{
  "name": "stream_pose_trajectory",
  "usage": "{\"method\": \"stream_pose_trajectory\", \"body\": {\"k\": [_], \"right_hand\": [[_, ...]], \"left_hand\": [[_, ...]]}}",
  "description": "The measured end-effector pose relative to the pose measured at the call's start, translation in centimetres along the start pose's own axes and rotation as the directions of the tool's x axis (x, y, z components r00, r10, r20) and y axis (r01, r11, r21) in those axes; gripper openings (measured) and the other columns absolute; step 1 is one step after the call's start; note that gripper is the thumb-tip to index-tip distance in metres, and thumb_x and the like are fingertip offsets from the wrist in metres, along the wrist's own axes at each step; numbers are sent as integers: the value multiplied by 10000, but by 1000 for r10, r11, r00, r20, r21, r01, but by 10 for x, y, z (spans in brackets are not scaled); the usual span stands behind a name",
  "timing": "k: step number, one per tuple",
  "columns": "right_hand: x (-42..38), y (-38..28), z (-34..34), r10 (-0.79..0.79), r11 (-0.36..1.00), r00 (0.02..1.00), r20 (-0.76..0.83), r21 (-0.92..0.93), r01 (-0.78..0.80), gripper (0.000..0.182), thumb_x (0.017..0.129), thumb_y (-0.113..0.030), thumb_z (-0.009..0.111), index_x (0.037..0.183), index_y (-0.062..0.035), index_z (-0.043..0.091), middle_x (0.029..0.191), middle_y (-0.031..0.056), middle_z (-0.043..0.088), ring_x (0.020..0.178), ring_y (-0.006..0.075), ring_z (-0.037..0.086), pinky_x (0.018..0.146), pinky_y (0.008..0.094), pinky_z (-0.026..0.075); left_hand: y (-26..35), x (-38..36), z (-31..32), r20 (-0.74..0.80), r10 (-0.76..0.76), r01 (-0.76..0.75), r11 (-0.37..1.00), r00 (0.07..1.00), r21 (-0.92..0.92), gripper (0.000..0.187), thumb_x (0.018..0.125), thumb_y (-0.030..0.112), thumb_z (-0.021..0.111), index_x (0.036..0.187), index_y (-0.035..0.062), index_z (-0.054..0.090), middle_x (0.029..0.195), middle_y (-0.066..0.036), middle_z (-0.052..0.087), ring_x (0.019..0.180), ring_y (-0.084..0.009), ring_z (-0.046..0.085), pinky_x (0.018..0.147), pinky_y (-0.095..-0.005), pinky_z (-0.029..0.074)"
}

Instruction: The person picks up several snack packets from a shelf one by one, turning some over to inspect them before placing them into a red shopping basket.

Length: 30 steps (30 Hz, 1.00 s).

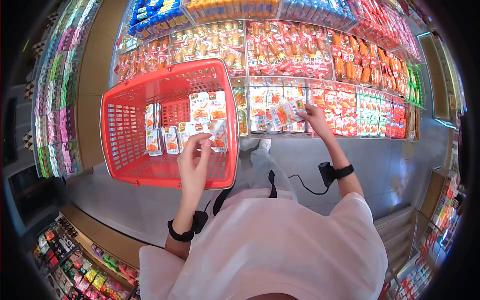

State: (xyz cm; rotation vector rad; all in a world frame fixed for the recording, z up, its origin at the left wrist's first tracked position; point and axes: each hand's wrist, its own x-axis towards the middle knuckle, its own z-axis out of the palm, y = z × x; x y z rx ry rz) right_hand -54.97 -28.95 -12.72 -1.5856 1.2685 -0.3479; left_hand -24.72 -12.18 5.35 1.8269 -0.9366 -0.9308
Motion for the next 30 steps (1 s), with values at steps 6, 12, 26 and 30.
{"method": "stream_pose_trajectory", "body": {"k": [6,12,26,30], "right_hand": [[-68,-139,-52,-16,921,990,143,386,-41,178,808,-66,608,957,6,542,761,44,623,691,92,597,571,219,472],[-87,-228,-33,-107,953,951,292,302,15,237,815,-109,603,1005,30,573,828,44,617,711,77,584,575,236,482],[-78,-249,37,-186,831,947,263,556,8,128,847,-161,576,883,-39,587,719,-9,562,626,50,493,567,197,386],[-77,-257,48,-173,839,940,293,544,-16,136,866,-189,556,853,-53,553,663,-21,534,548,39,461,489,184,357]], "left_hand": [[22,7,7,233,88,-44,981,969,-189,150,878,95,509,991,9,555,833,-49,615,742,-78,558,655,-222,443],[49,9,14,556,67,170,916,829,-364,142,870,129,530,926,6,573,814,-18,583,754,-52,523,632,-201,404],[37,2,-30,337,84,103,860,938,-501,83,833,83,580,786,34,532,678,32,526,630,-15,462,571,-197,376],[30,1,-41,326,140,25,891,935,-454,89,849,101,564,840,18,536,715,11,541,636,-29,483,575,-199,394]]}}
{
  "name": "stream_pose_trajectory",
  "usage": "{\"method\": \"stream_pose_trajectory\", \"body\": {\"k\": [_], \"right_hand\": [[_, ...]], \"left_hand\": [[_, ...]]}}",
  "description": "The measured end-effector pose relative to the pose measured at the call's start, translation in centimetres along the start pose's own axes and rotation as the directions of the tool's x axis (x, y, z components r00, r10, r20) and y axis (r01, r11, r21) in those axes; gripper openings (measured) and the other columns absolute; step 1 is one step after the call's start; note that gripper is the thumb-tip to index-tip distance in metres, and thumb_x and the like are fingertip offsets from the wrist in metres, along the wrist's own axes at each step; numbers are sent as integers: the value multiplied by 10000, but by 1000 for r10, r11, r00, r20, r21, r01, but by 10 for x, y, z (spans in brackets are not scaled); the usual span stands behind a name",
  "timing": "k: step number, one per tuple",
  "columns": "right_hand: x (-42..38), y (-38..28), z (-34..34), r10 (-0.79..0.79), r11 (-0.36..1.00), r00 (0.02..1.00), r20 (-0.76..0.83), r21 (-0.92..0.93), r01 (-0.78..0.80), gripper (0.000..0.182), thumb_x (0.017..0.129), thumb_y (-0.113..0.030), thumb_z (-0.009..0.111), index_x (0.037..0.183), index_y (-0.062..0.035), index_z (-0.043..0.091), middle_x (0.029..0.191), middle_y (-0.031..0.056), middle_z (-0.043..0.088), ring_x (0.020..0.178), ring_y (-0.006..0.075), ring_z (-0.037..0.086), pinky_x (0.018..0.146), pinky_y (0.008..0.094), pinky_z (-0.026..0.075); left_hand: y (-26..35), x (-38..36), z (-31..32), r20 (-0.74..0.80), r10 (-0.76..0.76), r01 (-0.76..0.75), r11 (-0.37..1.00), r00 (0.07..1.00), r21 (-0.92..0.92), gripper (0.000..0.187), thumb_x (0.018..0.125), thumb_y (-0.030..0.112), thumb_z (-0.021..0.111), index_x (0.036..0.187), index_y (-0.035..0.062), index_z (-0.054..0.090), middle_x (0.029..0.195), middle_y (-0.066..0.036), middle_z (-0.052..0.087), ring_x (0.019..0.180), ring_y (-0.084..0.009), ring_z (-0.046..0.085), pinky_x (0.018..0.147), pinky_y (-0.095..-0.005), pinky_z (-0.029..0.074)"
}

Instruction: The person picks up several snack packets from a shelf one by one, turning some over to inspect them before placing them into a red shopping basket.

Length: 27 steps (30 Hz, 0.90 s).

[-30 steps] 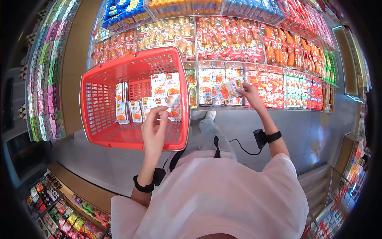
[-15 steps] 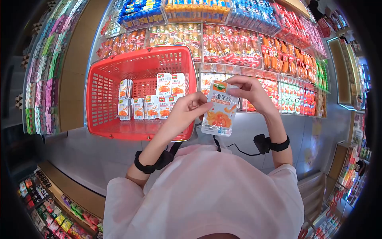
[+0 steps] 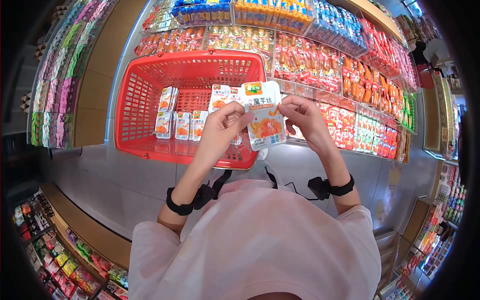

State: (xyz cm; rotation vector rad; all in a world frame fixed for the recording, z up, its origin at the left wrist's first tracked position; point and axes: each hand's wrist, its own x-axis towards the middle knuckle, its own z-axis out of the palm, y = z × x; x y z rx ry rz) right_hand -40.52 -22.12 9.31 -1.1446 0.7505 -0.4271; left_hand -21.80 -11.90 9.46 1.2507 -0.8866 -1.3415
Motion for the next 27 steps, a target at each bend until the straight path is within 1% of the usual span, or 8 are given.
{"method": "stream_pose_trajectory", "body": {"k": [2,4,7,8,11,18,24,27], "right_hand": [[5,-1,16,66,990,996,-62,126,-58,128,884,-194,512,867,-68,496,679,-14,520,544,40,424,480,189,327],[10,-4,30,141,964,984,-111,240,-112,122,902,-200,467,880,-84,439,696,-6,506,540,42,387,470,195,298],[19,7,27,-17,857,970,242,504,-110,149,887,-230,459,885,-83,440,660,-7,444,531,70,364,479,201,285],[21,7,28,-44,814,946,320,561,-152,214,876,-301,437,872,-87,444,599,-16,365,512,91,351,493,205,286],[25,4,37,-144,641,887,438,725,-254,269,886,-356,395,856,-93,446,584,-19,354,504,85,337,495,207,277],[31,8,49,-135,679,883,449,691,-248,346,866,-446,402,833,-101,405,568,-35,340,471,69,323,436,213,268],[34,7,60,-105,691,864,493,661,-293,355,864,-451,408,836,-97,408,554,-33,346,475,69,323,439,212,265],[35,7,69,-115,656,845,523,679,-331,338,871,-412,414,872,-77,463,559,-26,351,486,81,335,471,203,275]], "left_hand": [[8,-6,5,45,66,-68,996,997,51,117,860,116,557,902,8,543,680,11,539,603,-23,482,546,-185,392],[15,-11,9,60,84,-86,996,995,34,145,870,128,543,953,9,533,746,-6,548,651,-34,493,570,-195,399],[9,-9,6,40,163,-161,986,986,-35,211,886,156,522,1040,14,495,821,-34,556,688,-65,510,593,-202,405],[7,-9,2,21,171,-170,984,985,-58,218,887,157,521,1049,14,488,820,-36,557,691,-70,513,594,-203,406],[6,-13,-9,-26,177,-178,982,984,-63,232,894,160,510,1073,20,463,821,-40,558,701,-78,523,599,-204,407],[3,-25,-21,-88,160,-164,986,983,-41,224,895,159,507,1064,18,462,801,-39,558,677,-79,524,578,-205,409],[-1,-31,-32,-128,167,-173,984,978,-39,232,896,177,508,1057,15,466,790,-42,559,672,-78,523,573,-201,406],[-6,-32,-41,-149,173,-182,982,974,-48,224,895,175,506,1048,16,473,791,-48,563,666,-77,525,562,-197,406]]}}
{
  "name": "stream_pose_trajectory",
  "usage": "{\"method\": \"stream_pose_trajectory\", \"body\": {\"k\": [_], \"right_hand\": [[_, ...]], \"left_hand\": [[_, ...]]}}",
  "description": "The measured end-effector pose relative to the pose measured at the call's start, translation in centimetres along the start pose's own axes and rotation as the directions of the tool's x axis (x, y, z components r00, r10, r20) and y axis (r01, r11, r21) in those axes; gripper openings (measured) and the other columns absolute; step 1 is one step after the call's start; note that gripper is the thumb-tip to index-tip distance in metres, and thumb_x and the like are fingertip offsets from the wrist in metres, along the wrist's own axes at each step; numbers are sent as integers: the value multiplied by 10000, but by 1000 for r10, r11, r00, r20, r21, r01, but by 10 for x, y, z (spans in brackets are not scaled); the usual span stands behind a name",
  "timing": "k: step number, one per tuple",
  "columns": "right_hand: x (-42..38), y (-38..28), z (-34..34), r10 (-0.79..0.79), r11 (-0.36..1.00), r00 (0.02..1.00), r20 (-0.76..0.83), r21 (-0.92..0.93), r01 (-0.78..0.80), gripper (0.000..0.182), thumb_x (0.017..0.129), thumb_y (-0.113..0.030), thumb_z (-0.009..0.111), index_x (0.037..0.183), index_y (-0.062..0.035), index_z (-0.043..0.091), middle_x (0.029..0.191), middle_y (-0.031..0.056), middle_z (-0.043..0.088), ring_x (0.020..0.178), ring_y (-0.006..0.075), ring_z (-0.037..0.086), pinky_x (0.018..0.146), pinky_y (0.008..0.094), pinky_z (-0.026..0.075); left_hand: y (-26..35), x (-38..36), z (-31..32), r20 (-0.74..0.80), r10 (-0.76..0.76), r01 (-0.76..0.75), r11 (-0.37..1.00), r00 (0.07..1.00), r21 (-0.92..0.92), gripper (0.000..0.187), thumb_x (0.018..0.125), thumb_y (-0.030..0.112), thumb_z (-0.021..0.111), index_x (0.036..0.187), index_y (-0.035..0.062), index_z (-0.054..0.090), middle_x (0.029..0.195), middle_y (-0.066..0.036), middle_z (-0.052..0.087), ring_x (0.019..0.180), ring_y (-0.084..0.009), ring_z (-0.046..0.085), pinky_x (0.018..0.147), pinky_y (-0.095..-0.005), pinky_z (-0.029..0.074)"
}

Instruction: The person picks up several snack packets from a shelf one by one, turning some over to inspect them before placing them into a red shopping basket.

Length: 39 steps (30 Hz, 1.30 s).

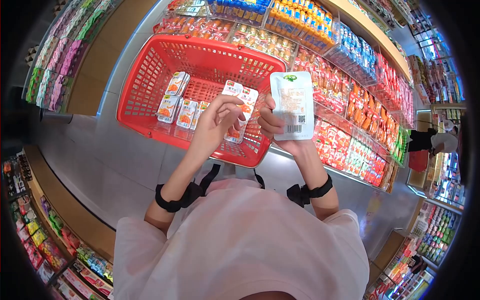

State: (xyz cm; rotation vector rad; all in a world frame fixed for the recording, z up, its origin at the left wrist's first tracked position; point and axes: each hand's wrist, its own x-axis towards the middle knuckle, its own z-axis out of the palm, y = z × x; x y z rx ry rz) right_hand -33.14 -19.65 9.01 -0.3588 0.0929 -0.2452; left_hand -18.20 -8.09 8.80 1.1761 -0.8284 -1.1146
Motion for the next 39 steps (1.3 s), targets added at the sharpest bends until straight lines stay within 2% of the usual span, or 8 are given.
{"method": "stream_pose_trajectory", "body": {"k": [9,10,12,15,22,26,35,39], "right_hand": [[32,20,15,87,996,996,22,-38,-86,289,890,-336,421,881,-51,466,578,-11,389,507,87,347,466,206,293],[36,24,18,83,969,985,-149,-219,-115,266,898,-320,414,867,-59,452,578,-15,378,501,81,334,459,206,285],[45,32,26,-28,819,894,-447,-523,-236,227,914,-286,399,839,-74,422,577,-23,356,489,67,308,445,206,269],[64,36,9,-139,454,815,-562,-768,-452,190,930,-215,417,871,-48,488,607,-19,439,522,63,402,465,189,293],[144,75,-58,50,115,710,-703,-702,-703,130,862,-95,516,784,8,503,631,52,535,517,123,551,446,247,425],[195,125,-112,144,326,604,-784,-539,-776,203,809,29,443,984,75,535,838,176,615,714,244,641,605,325,573],[218,203,-248,157,449,567,-808,-453,-770,190,781,18,497,932,127,534,794,228,616,655,300,643,568,344,580],[223,190,-255,240,97,537,-809,-530,-842,173,786,-61,566,865,91,587,787,257,624,629,259,652,502,305,551]], "left_hand": [[-15,-9,-56,-140,19,-16,1000,990,24,196,905,157,465,1044,24,502,808,-68,586,676,-89,545,545,-207,415],[-15,-11,-66,-161,28,-22,999,987,40,194,906,155,462,1043,23,502,808,-66,587,675,-88,544,545,-206,414],[-10,-15,-88,-314,97,-61,991,944,123,180,896,127,478,1036,18,505,785,-45,578,661,-76,534,547,-198,412],[-15,-22,-138,-499,271,-83,927,823,366,152,874,84,498,1002,6,523,770,-46,580,653,-80,547,558,-227,435],[-54,-29,-197,-660,230,225,819,715,528,148,887,102,482,1002,22,532,775,-52,574,720,-95,549,611,-218,425],[-61,-26,-195,-625,430,163,725,651,669,145,843,110,531,959,26,549,769,-94,603,630,-177,586,550,-288,456],[-63,-27,-201,-608,360,251,676,708,693,161,821,107,554,976,63,546,691,-62,590,595,-190,580,516,-328,440],[-59,-25,-195,-669,290,324,701,684,636,143,824,117,553,953,56,556,708,-69,598,605,-188,587,518,-311,442]]}}
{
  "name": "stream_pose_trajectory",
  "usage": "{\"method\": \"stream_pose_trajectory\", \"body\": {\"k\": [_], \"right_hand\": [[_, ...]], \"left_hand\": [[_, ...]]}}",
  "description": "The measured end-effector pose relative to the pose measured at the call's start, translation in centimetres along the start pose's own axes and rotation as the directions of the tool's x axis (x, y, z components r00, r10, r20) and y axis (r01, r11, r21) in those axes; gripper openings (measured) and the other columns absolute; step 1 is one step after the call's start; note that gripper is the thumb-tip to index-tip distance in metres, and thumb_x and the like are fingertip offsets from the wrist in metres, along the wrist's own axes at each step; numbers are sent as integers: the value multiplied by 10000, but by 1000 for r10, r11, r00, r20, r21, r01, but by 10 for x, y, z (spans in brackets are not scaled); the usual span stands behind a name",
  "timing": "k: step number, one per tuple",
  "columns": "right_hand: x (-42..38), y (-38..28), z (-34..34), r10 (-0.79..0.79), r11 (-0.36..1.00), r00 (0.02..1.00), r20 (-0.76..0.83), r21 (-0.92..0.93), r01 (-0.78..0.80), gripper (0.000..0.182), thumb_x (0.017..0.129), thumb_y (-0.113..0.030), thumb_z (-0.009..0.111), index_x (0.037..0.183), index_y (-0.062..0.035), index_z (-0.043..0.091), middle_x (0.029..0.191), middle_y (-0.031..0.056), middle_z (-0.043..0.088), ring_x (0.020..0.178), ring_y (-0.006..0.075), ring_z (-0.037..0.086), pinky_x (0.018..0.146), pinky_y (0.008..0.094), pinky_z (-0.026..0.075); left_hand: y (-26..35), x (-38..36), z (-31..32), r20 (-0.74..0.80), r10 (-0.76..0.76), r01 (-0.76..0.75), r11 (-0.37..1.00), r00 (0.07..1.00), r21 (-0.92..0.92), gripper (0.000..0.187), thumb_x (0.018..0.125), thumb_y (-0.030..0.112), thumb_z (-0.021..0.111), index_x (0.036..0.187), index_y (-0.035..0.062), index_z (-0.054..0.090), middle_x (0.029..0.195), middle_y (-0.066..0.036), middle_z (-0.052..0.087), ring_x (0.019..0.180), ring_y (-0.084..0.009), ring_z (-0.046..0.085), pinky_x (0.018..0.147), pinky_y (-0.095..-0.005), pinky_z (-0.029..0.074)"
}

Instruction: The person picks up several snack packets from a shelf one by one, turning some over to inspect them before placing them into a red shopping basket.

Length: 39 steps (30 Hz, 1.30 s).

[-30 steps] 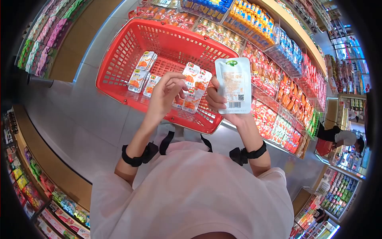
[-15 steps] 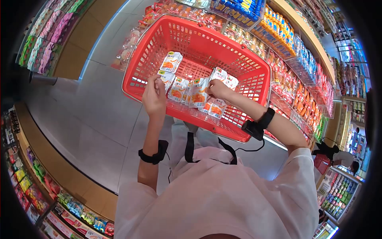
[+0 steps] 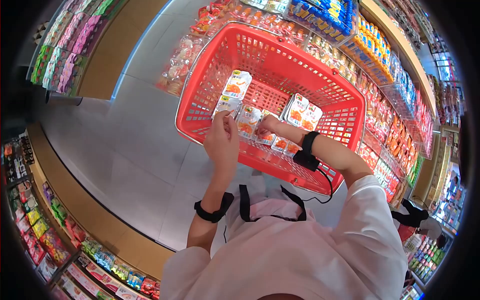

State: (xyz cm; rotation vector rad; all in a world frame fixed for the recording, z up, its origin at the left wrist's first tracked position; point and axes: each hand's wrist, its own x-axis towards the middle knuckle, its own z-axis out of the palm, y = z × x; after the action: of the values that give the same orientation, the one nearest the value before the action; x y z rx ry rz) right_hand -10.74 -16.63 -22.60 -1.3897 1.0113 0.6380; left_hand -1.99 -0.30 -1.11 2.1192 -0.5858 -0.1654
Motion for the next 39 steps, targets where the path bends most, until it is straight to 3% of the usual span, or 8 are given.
{"method": "stream_pose_trajectory", "body": {"k": [3,7,11,15,19,23,29,39], "right_hand": [[-69,-58,-21,-3,958,993,116,286,-30,199,814,-108,566,861,83,589,775,222,635,617,233,652,511,282,540],[-212,-127,-65,-475,850,860,185,350,394,181,868,-159,516,901,15,557,815,135,627,770,196,633,708,282,527],[-360,-116,-113,-719,638,688,-94,303,708,211,889,-206,498,915,-1,538,805,102,628,760,154,618,682,258,483],[-418,-6,-159,-585,551,629,-512,318,771,218,893,-219,494,909,-8,549,795,74,623,703,134,595,660,257,475],[-359,162,-190,-254,718,670,-697,329,614,238,892,-213,488,879,7,577,781,79,626,736,133,609,666,263,483],[-248,321,-193,127,971,765,-631,237,34,222,802,-188,557,922,-4,575,858,106,644,771,168,618,681,309,496],[-145,406,-183,-198,890,602,-774,-400,-221,377,672,-184,671,984,-31,525,975,147,564,950,322,543,787,431,465],[-151,389,-184,-351,685,596,-723,-632,-362,327,676,-177,649,971,-77,549,1022,113,512,1039,239,449,802,348,407]], "left_hand": [[4,1,1,-18,18,-17,999,1000,38,124,827,121,553,927,49,563,724,-80,603,612,-189,589,526,-300,445],[5,-1,3,25,86,-87,996,996,7,121,840,121,543,918,31,562,728,-82,601,622,-167,574,551,-294,445],[50,-17,8,204,80,-54,990,976,-128,121,856,117,528,914,15,553,731,-47,592,652,-112,542,543,-256,420],[100,-50,38,397,140,-83,984,907,-157,118,854,115,535,907,14,567,739,-46,582,641,-90,521,511,-225,392],[129,-86,77,539,205,-132,976,817,-170,106,843,102,552,905,19,573,729,-47,575,630,-82,509,476,-219,379],[146,-112,108,612,215,-173,977,761,-128,97,838,75,555,919,26,576,742,-45,584,638,-79,537,491,-211,405],[163,-131,126,604,164,-175,984,780,-42,97,844,92,562,922,35,570,746,-38,594,598,-84,539,489,-208,409],[185,-142,141,628,112,-107,993,770,-46,129,855,62,536,969,5,553,760,-38,584,671,-75,555,584,-207,450]]}}
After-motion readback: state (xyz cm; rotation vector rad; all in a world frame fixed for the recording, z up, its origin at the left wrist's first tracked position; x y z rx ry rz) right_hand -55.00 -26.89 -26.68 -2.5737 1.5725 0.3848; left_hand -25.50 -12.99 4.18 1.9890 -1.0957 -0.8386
